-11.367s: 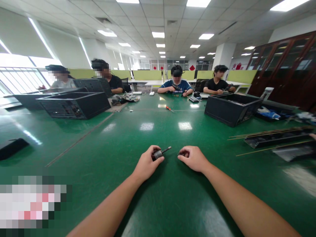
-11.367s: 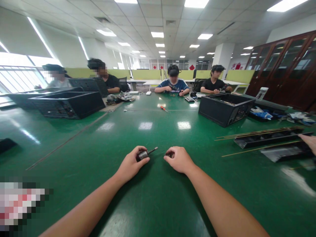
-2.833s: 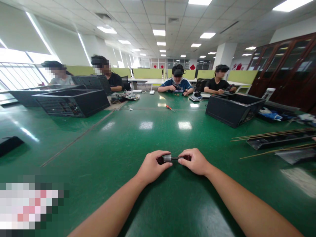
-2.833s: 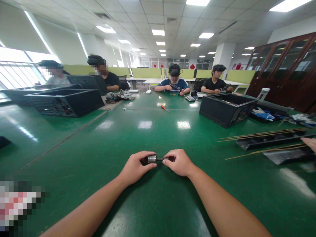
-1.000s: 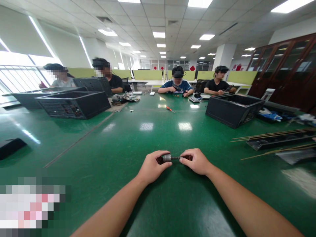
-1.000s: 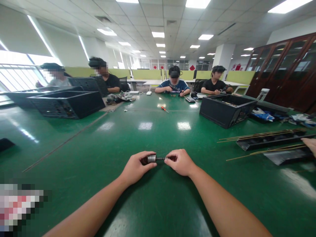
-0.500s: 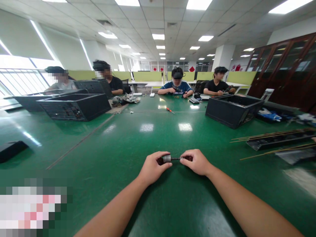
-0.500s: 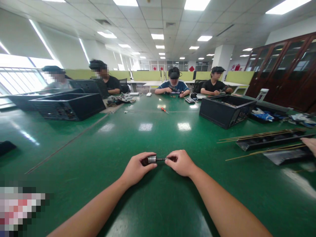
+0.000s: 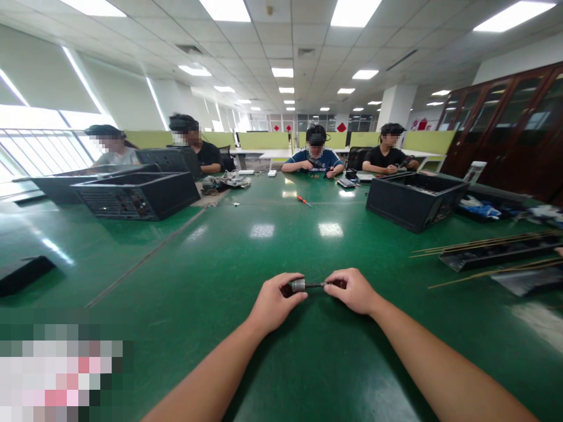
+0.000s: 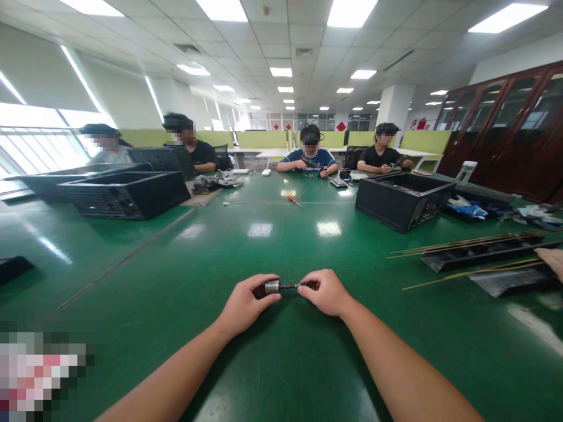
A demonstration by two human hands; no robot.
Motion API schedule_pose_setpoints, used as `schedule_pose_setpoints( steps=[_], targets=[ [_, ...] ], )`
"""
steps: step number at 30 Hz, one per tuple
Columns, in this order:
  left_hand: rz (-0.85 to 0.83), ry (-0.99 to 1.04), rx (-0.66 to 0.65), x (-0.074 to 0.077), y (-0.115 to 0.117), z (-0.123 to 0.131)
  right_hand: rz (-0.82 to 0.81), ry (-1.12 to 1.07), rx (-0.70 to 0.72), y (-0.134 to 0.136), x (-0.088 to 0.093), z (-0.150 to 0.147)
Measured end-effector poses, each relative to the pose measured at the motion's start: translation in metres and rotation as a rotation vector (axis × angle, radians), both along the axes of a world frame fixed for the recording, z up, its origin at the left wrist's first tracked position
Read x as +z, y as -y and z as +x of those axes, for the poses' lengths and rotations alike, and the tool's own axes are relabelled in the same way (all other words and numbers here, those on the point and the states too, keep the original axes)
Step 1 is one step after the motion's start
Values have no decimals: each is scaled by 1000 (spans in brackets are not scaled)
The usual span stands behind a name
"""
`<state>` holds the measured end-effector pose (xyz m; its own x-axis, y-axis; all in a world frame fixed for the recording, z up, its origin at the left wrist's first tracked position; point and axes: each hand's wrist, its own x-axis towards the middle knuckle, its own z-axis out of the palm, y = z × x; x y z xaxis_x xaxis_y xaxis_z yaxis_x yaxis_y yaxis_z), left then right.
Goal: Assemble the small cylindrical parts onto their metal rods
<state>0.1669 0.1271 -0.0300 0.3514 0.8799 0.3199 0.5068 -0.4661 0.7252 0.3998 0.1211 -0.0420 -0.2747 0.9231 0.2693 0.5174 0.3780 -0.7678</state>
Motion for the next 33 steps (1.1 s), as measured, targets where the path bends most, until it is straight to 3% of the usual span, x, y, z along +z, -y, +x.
schedule_pose_setpoints(
  steps=[14,25,30,33],
  targets=[
    [-31,59,45,-5,-5,-2,-56,-28,-14,-3,-5,2],
    [-223,260,80,-5,-11,-7,-70,-30,38,-6,-8,-2],
    [25,103,206,12,-5,-16,-103,-68,40,-10,-13,-1],
    [80,9,280,25,12,-36,-90,-70,46,-10,-14,0]
  ],
)
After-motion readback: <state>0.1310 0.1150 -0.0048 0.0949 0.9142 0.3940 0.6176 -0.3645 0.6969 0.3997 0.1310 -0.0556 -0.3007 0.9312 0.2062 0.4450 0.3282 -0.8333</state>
